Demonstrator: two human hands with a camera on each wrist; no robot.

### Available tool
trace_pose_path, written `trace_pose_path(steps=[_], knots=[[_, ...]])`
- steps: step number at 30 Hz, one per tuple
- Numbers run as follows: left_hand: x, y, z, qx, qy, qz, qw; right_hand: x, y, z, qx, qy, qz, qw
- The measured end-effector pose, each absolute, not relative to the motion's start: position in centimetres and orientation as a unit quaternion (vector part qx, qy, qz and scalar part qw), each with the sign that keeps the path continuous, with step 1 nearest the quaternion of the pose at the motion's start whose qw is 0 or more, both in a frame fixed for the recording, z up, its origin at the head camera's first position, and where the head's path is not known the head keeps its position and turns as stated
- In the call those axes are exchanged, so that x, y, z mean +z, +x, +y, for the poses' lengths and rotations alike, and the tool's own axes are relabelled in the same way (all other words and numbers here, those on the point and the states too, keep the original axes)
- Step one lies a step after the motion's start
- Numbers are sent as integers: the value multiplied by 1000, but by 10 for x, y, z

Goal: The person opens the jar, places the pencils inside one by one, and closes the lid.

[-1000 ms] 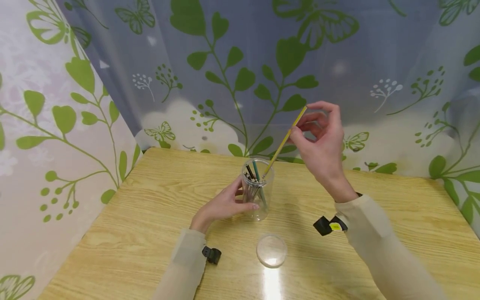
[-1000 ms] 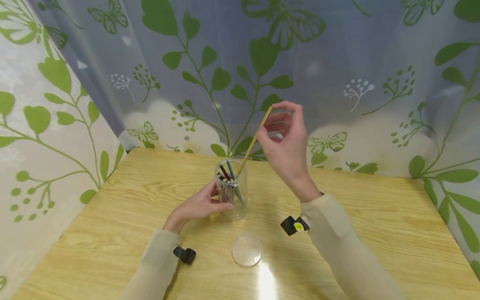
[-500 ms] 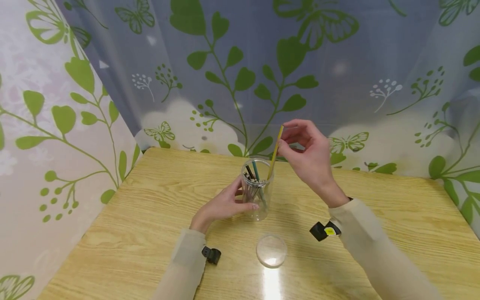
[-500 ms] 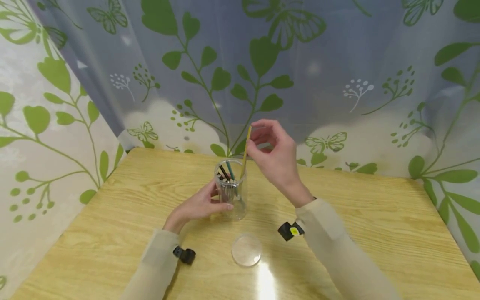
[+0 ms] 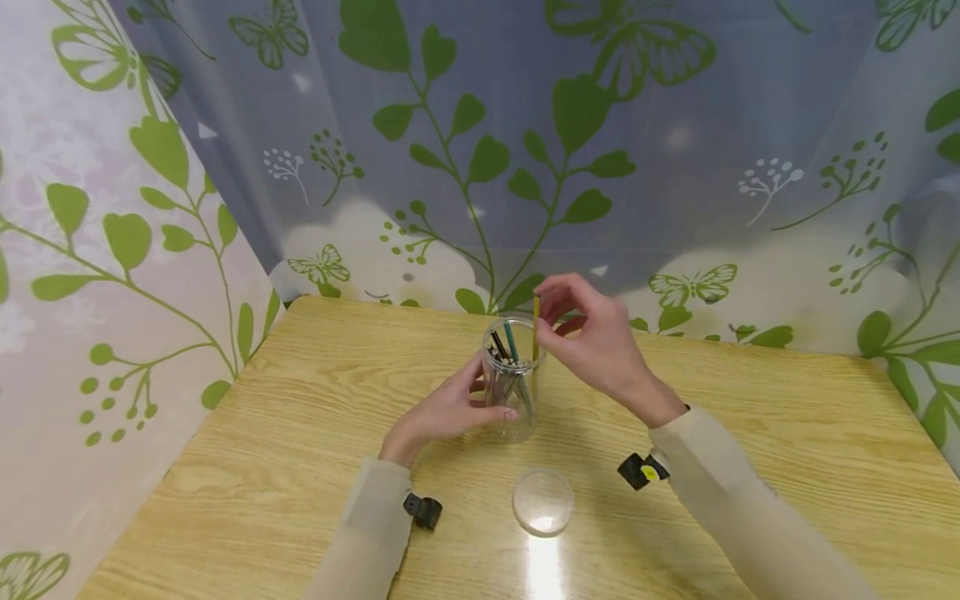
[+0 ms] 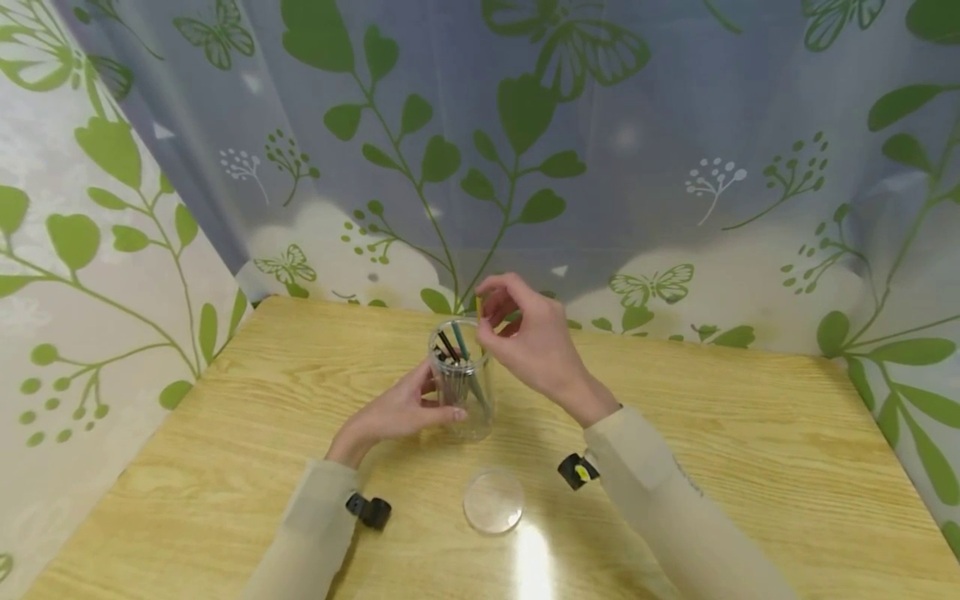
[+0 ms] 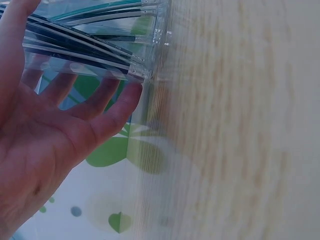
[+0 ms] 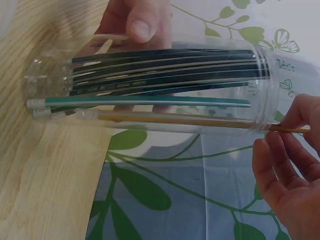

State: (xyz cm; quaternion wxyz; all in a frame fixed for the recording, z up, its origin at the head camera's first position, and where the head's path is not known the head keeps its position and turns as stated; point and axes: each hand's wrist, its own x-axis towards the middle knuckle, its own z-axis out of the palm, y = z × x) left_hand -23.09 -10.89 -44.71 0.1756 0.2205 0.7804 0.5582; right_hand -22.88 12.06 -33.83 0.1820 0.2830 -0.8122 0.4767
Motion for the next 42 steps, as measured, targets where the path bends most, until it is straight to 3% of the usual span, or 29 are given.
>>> trace_pose_path(steps=[18,33,42], knots=[[-447,-232,-110,561,224,778,173,-352,-230,123,373,371,-823,215],[-446,-232,-109,561,226,776,178,-353,-235,122,313,391,-824,267],[-447,-230,-108,561,224,778,175,-361,-231,136,356,377,-824,229]])
